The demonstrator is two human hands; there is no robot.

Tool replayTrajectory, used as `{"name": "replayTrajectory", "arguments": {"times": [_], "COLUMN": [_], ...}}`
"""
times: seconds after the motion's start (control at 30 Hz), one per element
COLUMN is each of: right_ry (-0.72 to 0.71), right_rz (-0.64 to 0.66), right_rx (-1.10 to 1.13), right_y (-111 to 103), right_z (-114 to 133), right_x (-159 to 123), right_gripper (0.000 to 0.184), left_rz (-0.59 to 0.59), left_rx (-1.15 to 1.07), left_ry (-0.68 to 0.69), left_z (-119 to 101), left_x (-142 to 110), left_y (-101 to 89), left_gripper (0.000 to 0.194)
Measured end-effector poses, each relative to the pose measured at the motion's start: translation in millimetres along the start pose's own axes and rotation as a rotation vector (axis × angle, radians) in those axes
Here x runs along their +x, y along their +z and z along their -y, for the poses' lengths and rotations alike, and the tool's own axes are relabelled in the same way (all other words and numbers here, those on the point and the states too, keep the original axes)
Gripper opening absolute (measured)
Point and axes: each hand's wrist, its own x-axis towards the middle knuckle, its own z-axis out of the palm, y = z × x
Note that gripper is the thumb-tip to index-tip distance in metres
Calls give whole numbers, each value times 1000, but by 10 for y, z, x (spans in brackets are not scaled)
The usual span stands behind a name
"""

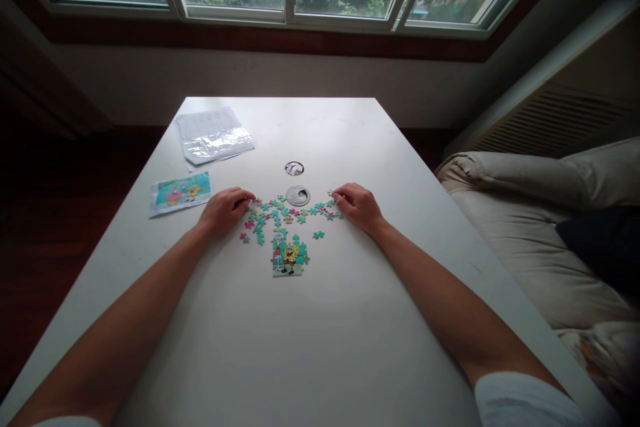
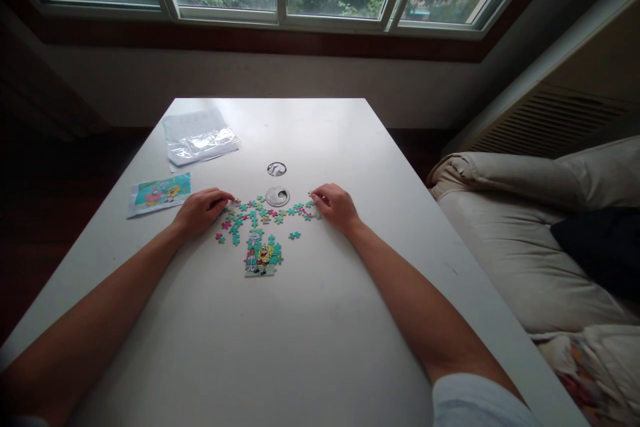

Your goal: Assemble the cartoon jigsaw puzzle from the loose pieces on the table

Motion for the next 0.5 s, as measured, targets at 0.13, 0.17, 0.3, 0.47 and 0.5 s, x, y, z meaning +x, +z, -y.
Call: {"name": "replayTrajectory", "arguments": {"times": [0.13,0.17,0.3,0.47,0.5], "right_ry": [2,2,-2,-9,-11], "right_rz": [8,9,2,8,9], "right_rx": [0,-1,-1,8,9], "right_y": [-4,-5,-9,-2,2], "right_z": [11,14,24,14,8], "right_x": [2,3,7,9,9], "right_gripper": [18,19,19,17,17], "left_rz": [0,0,-1,-40,-58], "left_rx": [4,5,8,24,31], "left_ry": [-1,-1,7,3,-5], "left_z": [4,3,0,49,67], "left_x": [0,-1,-4,8,12], "left_y": [7,8,11,24,27], "left_gripper": [29,29,30,29,29]}}
